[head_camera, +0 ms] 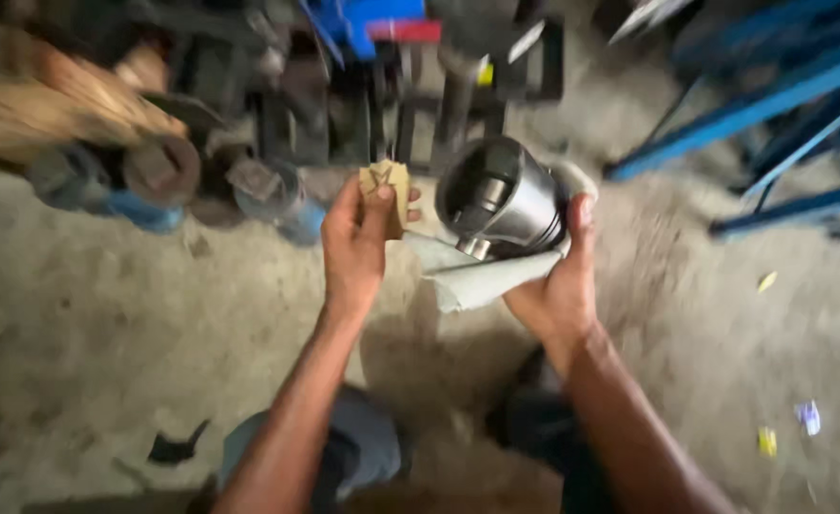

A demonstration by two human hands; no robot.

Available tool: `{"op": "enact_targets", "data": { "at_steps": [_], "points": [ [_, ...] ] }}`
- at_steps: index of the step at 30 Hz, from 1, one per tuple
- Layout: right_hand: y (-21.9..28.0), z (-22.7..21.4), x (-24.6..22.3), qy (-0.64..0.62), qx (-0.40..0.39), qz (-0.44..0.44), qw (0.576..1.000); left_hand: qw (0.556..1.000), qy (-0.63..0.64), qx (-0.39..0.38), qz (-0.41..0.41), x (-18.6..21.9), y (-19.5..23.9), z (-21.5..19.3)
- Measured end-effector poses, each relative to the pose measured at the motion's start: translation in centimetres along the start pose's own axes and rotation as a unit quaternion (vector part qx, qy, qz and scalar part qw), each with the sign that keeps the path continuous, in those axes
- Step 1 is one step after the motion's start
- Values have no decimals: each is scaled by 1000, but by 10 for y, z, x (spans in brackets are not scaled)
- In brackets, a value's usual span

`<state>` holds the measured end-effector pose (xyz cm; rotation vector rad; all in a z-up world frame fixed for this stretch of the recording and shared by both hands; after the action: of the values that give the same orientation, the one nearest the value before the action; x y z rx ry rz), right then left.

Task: The person wipes a metal engine piston with a cloth and then uses a piece of sandpaper to scrub specific areas of the piston surface.

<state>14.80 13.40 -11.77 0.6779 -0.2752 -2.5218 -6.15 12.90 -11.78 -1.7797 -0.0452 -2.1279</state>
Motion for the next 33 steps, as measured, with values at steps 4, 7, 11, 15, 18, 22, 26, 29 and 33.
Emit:
{"op": "enact_targets", "data": {
  "at_steps": [4,7,11,15,18,22,26,29,33],
  "points": [
    [38,9,-13,23,-66,-73,995,985,6,-18,173,93,6,6],
    [67,3,-19,-22,-36,-129,991,959,60,-84,264,172,25,25],
    [122,14,-3,-26,-82,-133,987,945,-102,-188,245,237,98,33],
    [152,23,10,35,-60,-126,990,916,-187,-197,296,258,135,-4],
    [149,35,17,62,-82,-90,991,907,-257,-137,304,252,80,-45],
    [113,38,12,99,-55,-73,991,711,-615,-49,338,228,-21,-102],
    [87,45,12,129,-84,-70,986,612,-710,-205,280,100,-62,-131],
    [88,23,13,167,15,-27,985,582,-723,-297,225,-28,-41,-148],
    [71,8,24,-10,5,104,995,615,-687,-200,331,-92,-61,-191]
  ]
}}
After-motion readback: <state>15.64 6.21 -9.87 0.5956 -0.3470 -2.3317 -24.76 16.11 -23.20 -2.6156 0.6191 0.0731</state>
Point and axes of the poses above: each hand's wrist, its own y-axis away from the middle knuckle, its own z-axis out of the palm, x = y × z, the point moved 7 cm from there along -y, towards the middle knuckle, and after that the axes turned 13 degrees about z, right-handed, at the moved point
